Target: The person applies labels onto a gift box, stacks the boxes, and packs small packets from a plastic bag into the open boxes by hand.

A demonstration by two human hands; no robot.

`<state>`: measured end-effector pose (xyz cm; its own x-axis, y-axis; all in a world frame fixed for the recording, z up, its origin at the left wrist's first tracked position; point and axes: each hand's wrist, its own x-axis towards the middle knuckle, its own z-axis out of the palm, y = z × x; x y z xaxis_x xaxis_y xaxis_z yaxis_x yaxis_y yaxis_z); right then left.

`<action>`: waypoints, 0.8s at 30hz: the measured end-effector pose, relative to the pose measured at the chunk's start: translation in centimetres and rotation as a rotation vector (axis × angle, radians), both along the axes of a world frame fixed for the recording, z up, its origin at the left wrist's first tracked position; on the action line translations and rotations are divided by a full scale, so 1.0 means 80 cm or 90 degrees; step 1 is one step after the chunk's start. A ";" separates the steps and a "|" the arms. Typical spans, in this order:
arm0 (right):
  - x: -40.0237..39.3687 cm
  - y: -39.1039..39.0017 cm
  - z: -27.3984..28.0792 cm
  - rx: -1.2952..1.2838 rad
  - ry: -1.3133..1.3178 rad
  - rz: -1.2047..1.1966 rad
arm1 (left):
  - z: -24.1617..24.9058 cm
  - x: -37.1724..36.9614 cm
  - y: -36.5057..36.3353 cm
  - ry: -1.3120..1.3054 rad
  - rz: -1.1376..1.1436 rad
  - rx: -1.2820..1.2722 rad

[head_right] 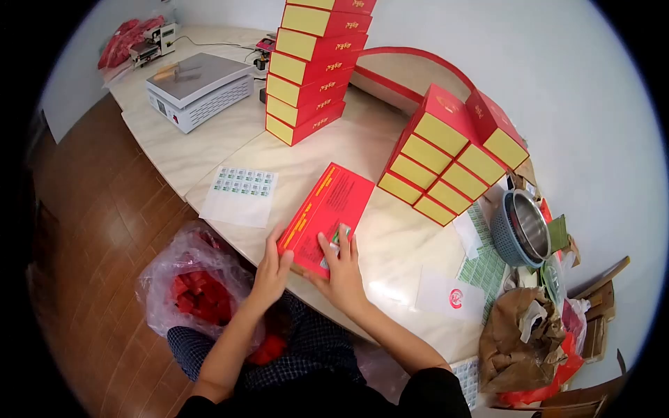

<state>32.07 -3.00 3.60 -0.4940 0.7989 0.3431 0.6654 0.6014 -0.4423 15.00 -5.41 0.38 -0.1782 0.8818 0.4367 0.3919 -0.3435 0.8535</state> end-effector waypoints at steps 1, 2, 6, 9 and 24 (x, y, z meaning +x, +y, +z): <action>-0.002 0.022 -0.010 0.016 0.013 -0.049 | -0.003 -0.005 0.011 -0.087 -0.029 -0.027; -0.005 0.046 -0.017 0.092 -0.005 -0.058 | -0.009 -0.009 0.021 -0.173 -0.062 -0.054; -0.027 0.160 -0.028 0.117 0.011 -0.126 | -0.042 -0.017 0.056 0.039 0.032 0.003; -0.041 0.259 -0.041 0.126 0.022 -0.143 | -0.021 -0.008 0.047 0.189 0.085 -0.069; -0.016 0.302 0.152 0.516 0.005 -0.211 | -0.017 -0.006 0.049 0.222 0.120 -0.053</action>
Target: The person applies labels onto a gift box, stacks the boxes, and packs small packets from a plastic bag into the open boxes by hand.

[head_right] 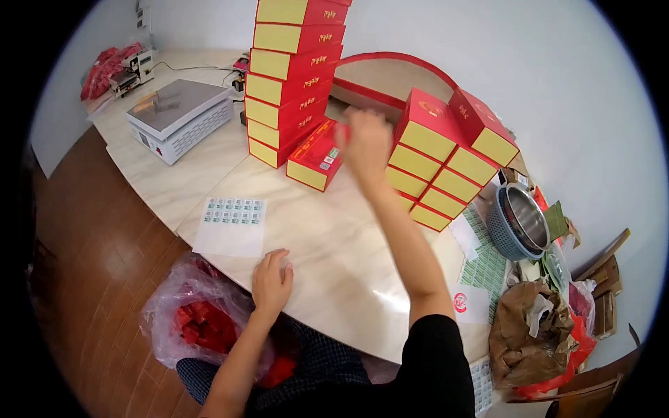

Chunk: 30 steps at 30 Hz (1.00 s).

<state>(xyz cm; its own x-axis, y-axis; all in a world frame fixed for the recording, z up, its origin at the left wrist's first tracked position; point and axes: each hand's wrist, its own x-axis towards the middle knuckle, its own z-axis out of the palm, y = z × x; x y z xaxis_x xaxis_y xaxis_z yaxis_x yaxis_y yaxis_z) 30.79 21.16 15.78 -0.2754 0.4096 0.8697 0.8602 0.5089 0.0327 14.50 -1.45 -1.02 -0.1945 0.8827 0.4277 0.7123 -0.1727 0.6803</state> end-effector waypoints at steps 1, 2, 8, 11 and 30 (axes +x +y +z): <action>0.023 0.007 0.035 0.054 0.032 -0.041 | -0.001 0.001 -0.003 0.006 0.000 0.003; 0.047 0.016 0.061 0.077 0.036 -0.152 | -0.003 0.002 -0.006 0.004 -0.009 -0.002; 0.163 0.114 0.099 -0.532 0.213 -0.456 | -0.007 0.000 0.000 0.001 0.011 0.019; 0.140 0.118 0.103 -0.660 0.143 -0.513 | -0.006 0.000 -0.004 -0.010 0.008 0.019; 0.097 -0.156 0.018 -0.351 -0.136 0.003 | -0.025 -0.035 -0.007 -0.489 -0.066 0.076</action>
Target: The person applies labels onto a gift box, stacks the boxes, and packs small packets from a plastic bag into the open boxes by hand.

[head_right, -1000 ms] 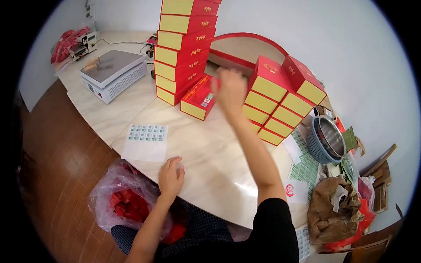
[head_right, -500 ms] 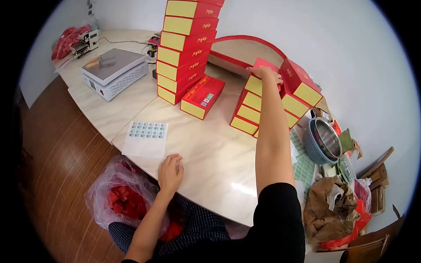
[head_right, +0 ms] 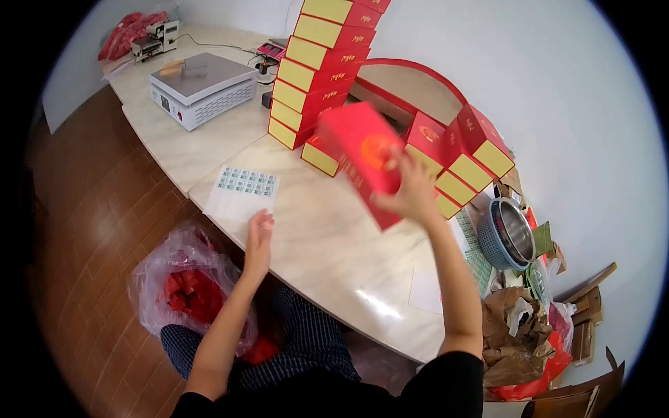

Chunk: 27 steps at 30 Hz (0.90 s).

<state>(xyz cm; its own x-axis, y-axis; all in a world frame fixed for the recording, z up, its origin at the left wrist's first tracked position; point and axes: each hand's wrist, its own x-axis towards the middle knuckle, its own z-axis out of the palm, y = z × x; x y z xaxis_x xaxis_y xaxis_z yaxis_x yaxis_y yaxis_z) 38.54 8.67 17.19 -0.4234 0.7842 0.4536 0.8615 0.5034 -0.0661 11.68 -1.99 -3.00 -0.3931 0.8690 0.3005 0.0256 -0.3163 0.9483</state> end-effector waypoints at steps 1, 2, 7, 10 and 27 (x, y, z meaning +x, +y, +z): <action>-0.004 -0.032 -0.022 0.020 -0.001 0.088 | 0.004 -0.007 -0.009 -0.020 0.026 0.000; -0.012 -0.065 -0.037 -0.027 -0.014 0.127 | 0.004 -0.011 -0.017 -0.050 0.042 0.023; -0.014 -0.140 -0.101 -0.217 -0.017 0.259 | 0.017 0.000 -0.067 -0.008 0.093 0.027; 0.009 -0.137 -0.111 -0.253 -0.015 0.340 | 0.018 0.011 -0.084 0.175 0.123 -0.029; 0.085 -0.167 -0.137 -0.407 0.844 -0.064 | 0.100 0.031 -0.117 -0.111 -0.046 -0.150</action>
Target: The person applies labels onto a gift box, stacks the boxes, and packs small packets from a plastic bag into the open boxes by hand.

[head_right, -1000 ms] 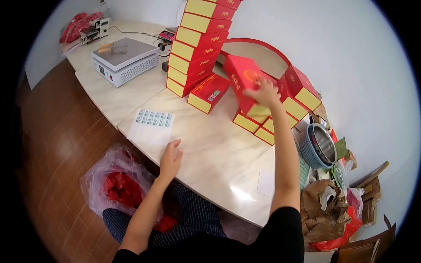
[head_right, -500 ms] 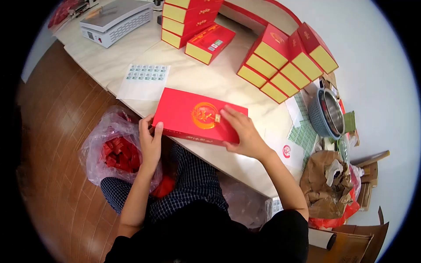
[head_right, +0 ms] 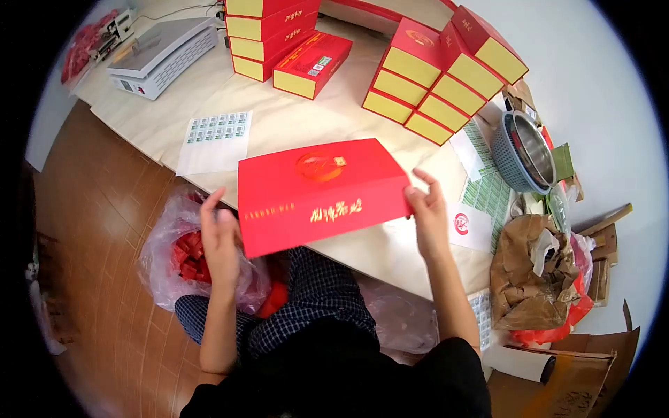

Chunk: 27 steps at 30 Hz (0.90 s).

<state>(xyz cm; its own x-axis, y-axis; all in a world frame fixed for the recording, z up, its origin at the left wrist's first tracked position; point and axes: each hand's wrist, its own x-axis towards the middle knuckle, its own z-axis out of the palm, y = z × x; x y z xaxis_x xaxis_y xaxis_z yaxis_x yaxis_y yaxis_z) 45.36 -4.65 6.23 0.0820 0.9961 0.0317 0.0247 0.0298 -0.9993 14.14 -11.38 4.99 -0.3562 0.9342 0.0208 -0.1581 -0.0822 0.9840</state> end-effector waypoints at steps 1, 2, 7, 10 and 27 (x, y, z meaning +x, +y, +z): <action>-0.003 0.001 0.024 0.016 0.054 0.009 | 0.000 -0.009 0.003 -0.006 0.025 0.061; -0.008 0.002 0.046 0.031 0.109 0.020 | 0.001 -0.016 0.006 -0.011 0.052 0.121; -0.012 0.074 0.075 0.128 0.248 0.137 | -0.051 -0.008 0.086 0.365 0.050 0.078; -0.046 0.116 0.069 0.297 0.247 0.092 | -0.062 0.002 0.097 0.330 -0.112 0.056; -0.127 0.185 -0.040 0.269 -0.852 0.244 | -0.073 0.008 0.100 0.262 -0.091 0.100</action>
<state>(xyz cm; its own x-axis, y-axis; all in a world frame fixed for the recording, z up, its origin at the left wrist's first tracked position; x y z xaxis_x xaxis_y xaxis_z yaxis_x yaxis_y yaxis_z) 35.17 10.11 3.00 -0.5069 0.8468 0.1609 0.8353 0.5287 -0.1508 14.80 -3.36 -0.82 -0.1565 0.9474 0.2791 0.2231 -0.2414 0.9444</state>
